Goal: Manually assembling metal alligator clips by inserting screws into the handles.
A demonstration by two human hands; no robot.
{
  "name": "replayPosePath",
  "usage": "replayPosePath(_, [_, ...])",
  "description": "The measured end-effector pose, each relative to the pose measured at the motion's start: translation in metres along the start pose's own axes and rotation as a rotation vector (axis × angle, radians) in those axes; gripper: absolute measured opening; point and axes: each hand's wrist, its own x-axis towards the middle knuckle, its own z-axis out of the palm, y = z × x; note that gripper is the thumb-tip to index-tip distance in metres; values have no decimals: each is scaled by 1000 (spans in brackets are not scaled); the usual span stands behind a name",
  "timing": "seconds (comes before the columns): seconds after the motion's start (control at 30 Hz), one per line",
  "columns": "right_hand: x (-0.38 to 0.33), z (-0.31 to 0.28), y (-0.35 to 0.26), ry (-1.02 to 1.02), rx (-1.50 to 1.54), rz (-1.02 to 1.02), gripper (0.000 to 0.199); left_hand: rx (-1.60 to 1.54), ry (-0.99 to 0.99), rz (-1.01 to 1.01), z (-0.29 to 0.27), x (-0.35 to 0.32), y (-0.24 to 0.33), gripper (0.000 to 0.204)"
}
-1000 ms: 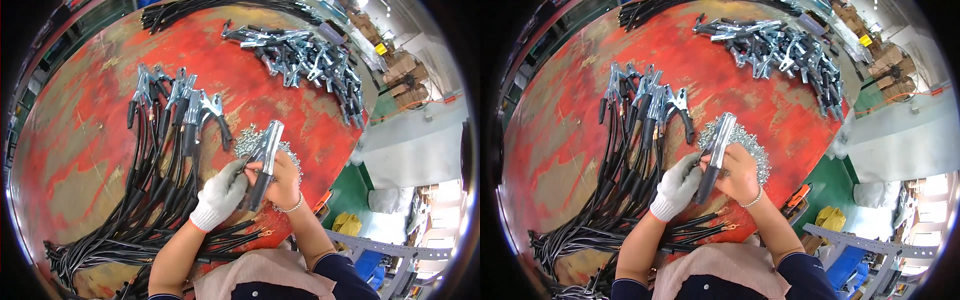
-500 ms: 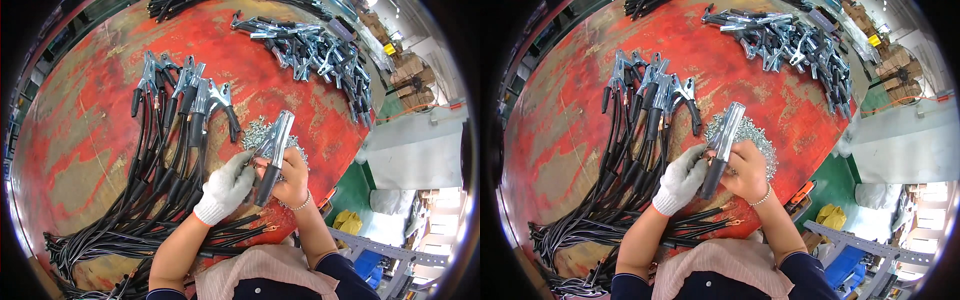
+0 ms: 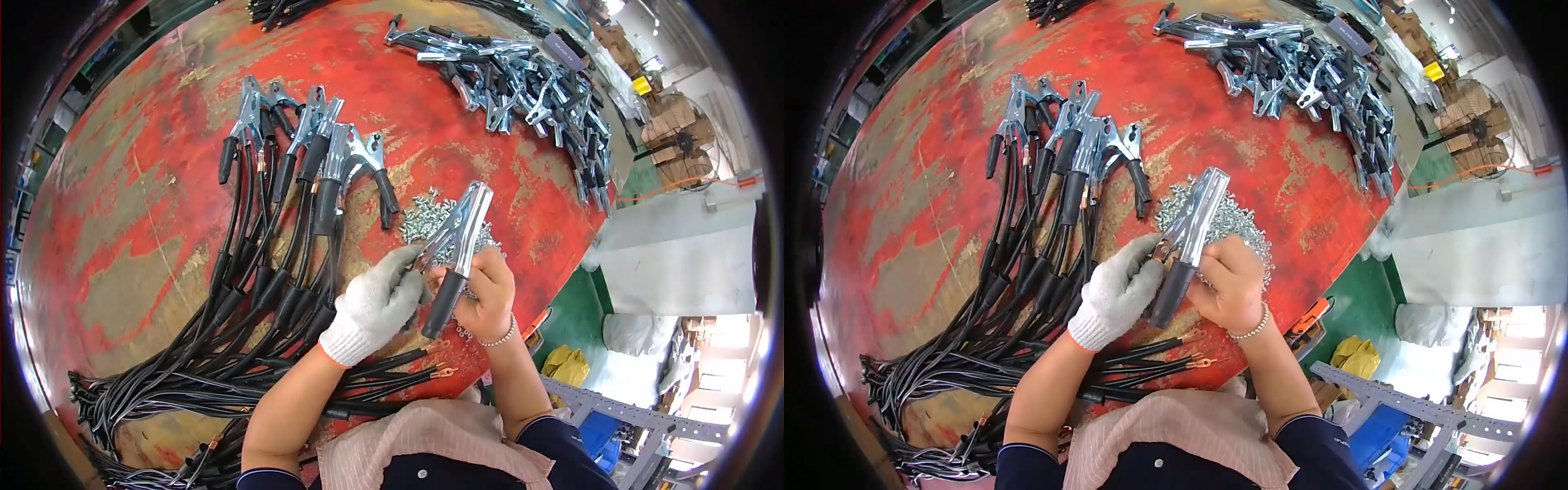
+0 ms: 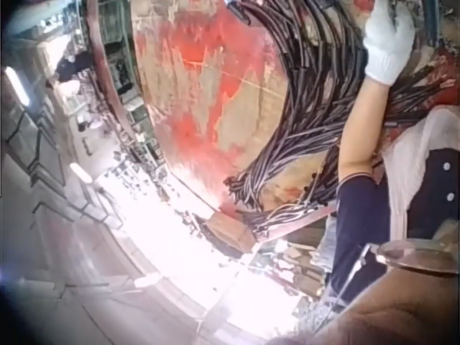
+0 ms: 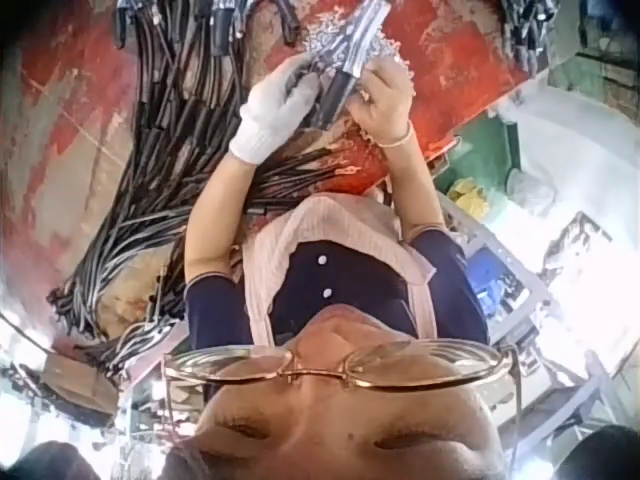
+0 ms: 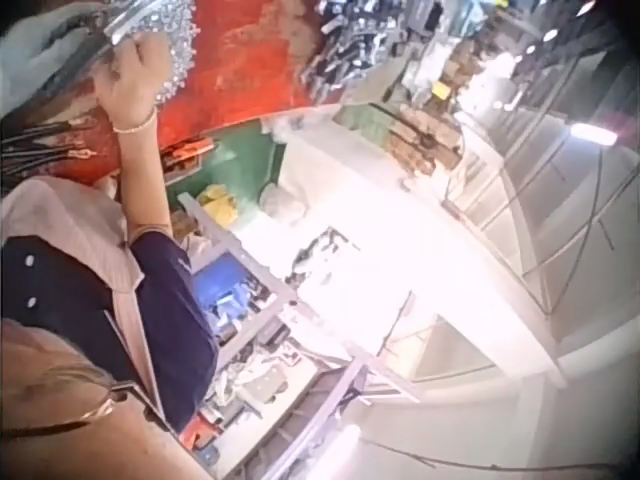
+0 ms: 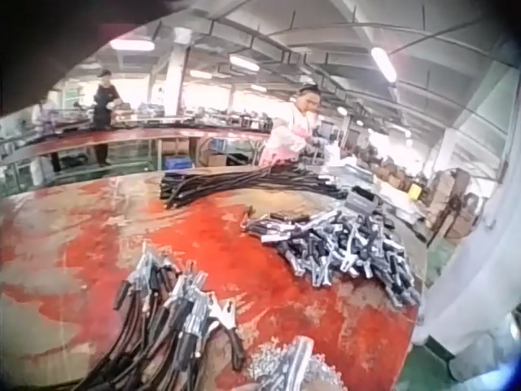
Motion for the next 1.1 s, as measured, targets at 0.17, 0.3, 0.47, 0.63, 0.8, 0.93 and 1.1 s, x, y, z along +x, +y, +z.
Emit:
replayPosePath(0.17, [-2,-5,3,-20,55,47,19,-36,-15,-122,-4,0,15,35])
replayPosePath(0.3, [16,-10,32,-68,-58,139,21,246,224,121,-17,6,14,40])
replayPosePath(0.47, [64,-18,158,-105,-327,390,57,787,322,84,-31,12,30,57])
replayPosePath(0.63, [132,-1,213,-385,-589,686,63,1333,348,-48,-40,17,19,53])
replayPosePath(0.8, [146,-3,258,-472,-660,611,56,1374,213,-402,-34,30,36,61])
replayPosePath(0.93, [134,-25,250,-404,-658,649,60,1327,402,-431,-45,36,26,56])
replayPosePath(1.1, [63,-75,226,-176,-136,557,54,1323,453,-306,-57,37,21,47])
